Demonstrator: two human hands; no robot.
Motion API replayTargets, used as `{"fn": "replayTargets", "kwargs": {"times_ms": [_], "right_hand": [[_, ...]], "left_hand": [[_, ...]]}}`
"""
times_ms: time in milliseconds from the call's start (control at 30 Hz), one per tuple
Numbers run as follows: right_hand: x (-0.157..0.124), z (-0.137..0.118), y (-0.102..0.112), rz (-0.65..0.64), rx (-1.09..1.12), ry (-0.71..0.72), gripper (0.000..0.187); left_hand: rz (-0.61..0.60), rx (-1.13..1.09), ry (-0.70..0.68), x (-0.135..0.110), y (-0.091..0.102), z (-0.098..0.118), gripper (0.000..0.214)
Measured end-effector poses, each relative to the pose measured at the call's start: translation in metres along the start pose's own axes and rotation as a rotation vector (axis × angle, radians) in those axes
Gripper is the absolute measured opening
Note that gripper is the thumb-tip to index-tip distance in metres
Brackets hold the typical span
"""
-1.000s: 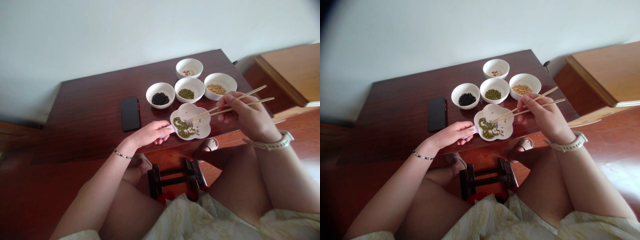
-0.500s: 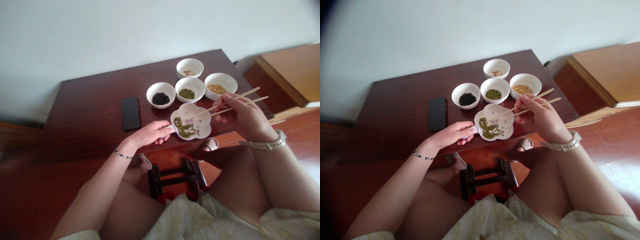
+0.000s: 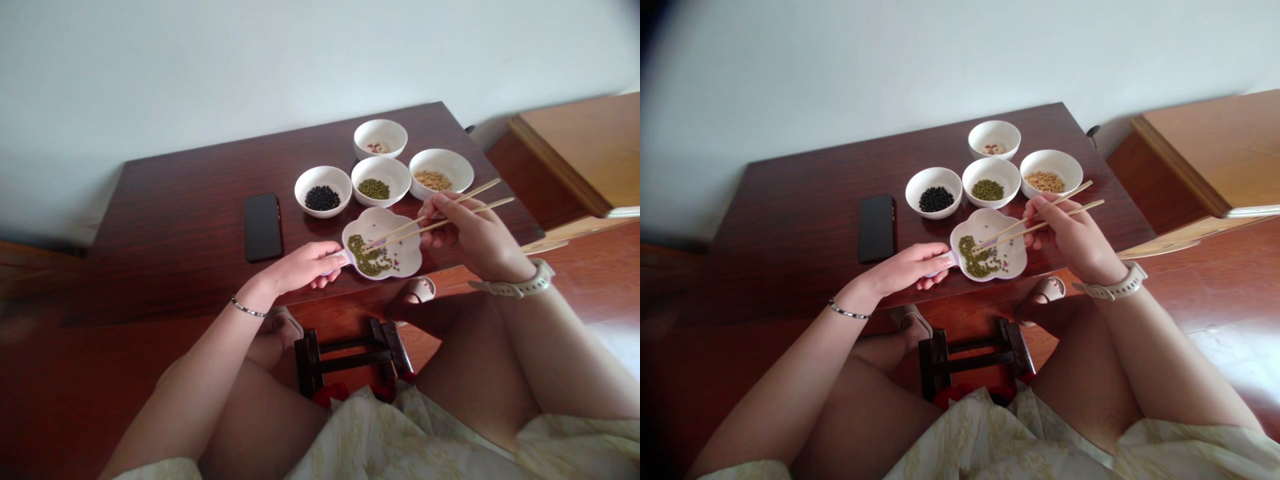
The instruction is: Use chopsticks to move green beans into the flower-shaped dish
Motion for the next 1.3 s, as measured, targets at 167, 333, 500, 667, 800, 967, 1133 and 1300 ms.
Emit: {"fn": "replayTargets", "kwargs": {"times_ms": [167, 333, 500, 667, 800, 967, 1133, 1300], "right_hand": [[0.0039, -0.0006, 0.0024, -0.003, -0.057, 0.023, 0.041], [0.0022, -0.0024, 0.0031, 0.015, -0.047, 0.046, 0.043], [0.0013, -0.0016, 0.0012, 0.016, -0.035, 0.034, 0.041], [0.0023, 0.0001, 0.0006, -0.009, -0.052, 0.013, 0.038], [0.0025, -0.0004, -0.0012, -0.027, -0.048, 0.02, 0.037], [0.0017, -0.0005, -0.0022, -0.018, -0.021, 0.015, 0.036], [0.0006, -0.0015, -0.0016, -0.005, -0.032, 0.001, 0.038], [0.0001, -0.0036, 0.0008, 0.02, -0.03, 0.023, 0.039]], "left_hand": [[-0.003, -0.001, -0.014, -0.0006, -0.0006, 0.0008, 0.035], [-0.005, -0.001, -0.012, -0.0008, -0.0004, -0.0005, 0.035], [-0.007, -0.005, -0.009, -0.0009, -0.0012, -0.0002, 0.034], [-0.001, 0.009, -0.006, -0.0017, -0.0013, 0.0025, 0.035], [0.004, 0.012, 0.004, -0.0021, -0.0007, 0.0024, 0.037], [0.012, 0.012, 0.01, -0.0026, -0.0008, 0.0018, 0.037], [0.019, 0.016, 0.008, -0.0031, -0.0007, 0.0028, 0.039], [0.016, 0.012, 0.004, -0.0026, -0.0001, 0.0018, 0.036]]}}
Point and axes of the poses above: each hand's wrist, its own x-axis towards the middle knuckle, its own y-axis out of the back of the hand, z = x × y, the point moved 10 cm from there along x, towards the middle knuckle, and after that the axes turned 3 degrees about -x, right-handed, at the moved point
